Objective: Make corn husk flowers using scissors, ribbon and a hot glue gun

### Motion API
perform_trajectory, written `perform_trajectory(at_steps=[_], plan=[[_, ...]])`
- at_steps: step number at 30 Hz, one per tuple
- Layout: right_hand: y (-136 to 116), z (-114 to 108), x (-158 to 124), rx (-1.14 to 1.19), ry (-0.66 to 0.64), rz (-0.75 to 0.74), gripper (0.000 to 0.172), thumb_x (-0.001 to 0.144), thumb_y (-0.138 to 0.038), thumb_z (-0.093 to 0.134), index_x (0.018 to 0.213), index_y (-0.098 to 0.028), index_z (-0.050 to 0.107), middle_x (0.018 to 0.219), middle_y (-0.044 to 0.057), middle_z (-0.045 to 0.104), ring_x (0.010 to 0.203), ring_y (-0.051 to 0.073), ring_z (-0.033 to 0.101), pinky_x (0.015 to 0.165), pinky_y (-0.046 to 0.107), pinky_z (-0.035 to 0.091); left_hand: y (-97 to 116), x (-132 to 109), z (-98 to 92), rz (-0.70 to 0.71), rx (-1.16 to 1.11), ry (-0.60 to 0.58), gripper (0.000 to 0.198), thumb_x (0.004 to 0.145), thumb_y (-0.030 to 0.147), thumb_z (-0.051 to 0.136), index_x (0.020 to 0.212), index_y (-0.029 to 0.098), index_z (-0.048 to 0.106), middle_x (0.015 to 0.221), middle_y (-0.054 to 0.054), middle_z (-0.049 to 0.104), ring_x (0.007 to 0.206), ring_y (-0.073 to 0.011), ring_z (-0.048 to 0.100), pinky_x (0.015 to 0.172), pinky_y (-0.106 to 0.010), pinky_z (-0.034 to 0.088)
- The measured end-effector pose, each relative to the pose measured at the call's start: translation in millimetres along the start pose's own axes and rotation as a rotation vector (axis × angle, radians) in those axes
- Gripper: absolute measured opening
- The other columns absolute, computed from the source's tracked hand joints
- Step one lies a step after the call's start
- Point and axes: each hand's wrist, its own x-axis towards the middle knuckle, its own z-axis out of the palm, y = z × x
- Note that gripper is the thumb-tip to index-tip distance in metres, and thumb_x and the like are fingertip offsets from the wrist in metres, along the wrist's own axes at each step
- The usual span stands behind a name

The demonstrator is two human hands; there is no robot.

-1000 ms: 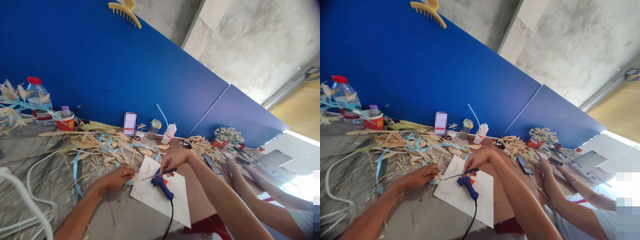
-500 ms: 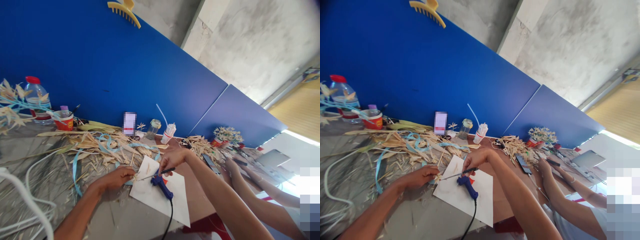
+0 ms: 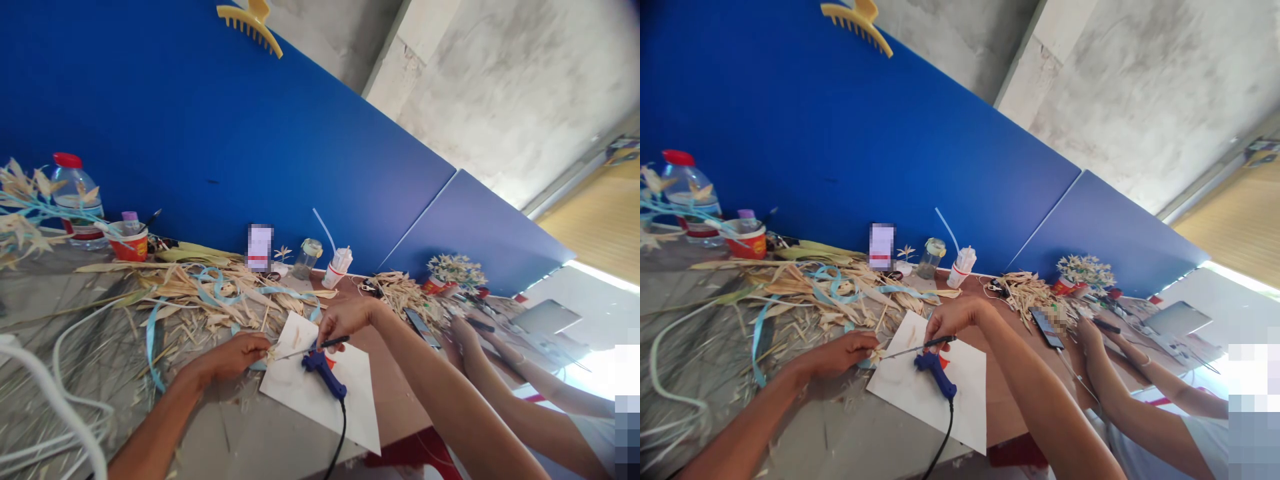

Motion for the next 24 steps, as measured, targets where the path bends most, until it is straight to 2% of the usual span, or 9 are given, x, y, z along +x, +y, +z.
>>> perform_trajectory(at_steps=[12, 19, 22, 24], plan=[[-1, 3, -2, -0.038, 0.047, -0.003, 0.037, 0.069, -0.034, 0.075, 0.1, -0.012, 0.074, 0.065, -0.001, 0.066, 0.061, 0.009, 0.057, 0.059, 0.018, 0.041, 1, 0, -0.3, -0.002, -0.017, -0.025, 0.027, 0.087, 0.028, 0.041, 0.08, 0.019, 0.065, 0.083, -0.005, 0.065, 0.082, -0.0187, 0.057, 0.078, -0.026, 0.042], [0, 4, 1, -0.125, 0.018, 0.008, 0.031, 0.074, -0.03, 0.07, 0.1, -0.012, 0.074, 0.063, -0.001, 0.065, 0.061, 0.01, 0.059, 0.058, 0.018, 0.041, 1, -1, -1.1, -0.027, -0.015, -0.028, 0.027, 0.087, 0.027, 0.04, 0.079, 0.019, 0.064, 0.084, -0.004, 0.065, 0.083, -0.0188, 0.057, 0.079, -0.026, 0.042], [2, 5, -8, -0.131, -0.008, 0.013, 0.028, 0.075, -0.029, 0.068, 0.097, -0.012, 0.074, 0.065, 0.0, 0.065, 0.061, 0.01, 0.058, 0.058, 0.019, 0.041, 2, -1, -2.4, -0.044, -0.016, -0.022, 0.027, 0.087, 0.028, 0.04, 0.078, 0.019, 0.063, 0.084, -0.004, 0.065, 0.083, -0.0193, 0.057, 0.079, -0.027, 0.042], [4, 6, -20, -0.106, 0.021, 0.009, 0.029, 0.077, -0.029, 0.066, 0.098, -0.01, 0.073, 0.07, 0.003, 0.067, 0.063, 0.011, 0.059, 0.059, 0.02, 0.043, 2, -1, -2.8, -0.045, -0.011, 0.0, 0.026, 0.087, 0.028, 0.04, 0.079, 0.019, 0.063, 0.086, -0.004, 0.065, 0.085, -0.0195, 0.056, 0.081, -0.028, 0.042]])
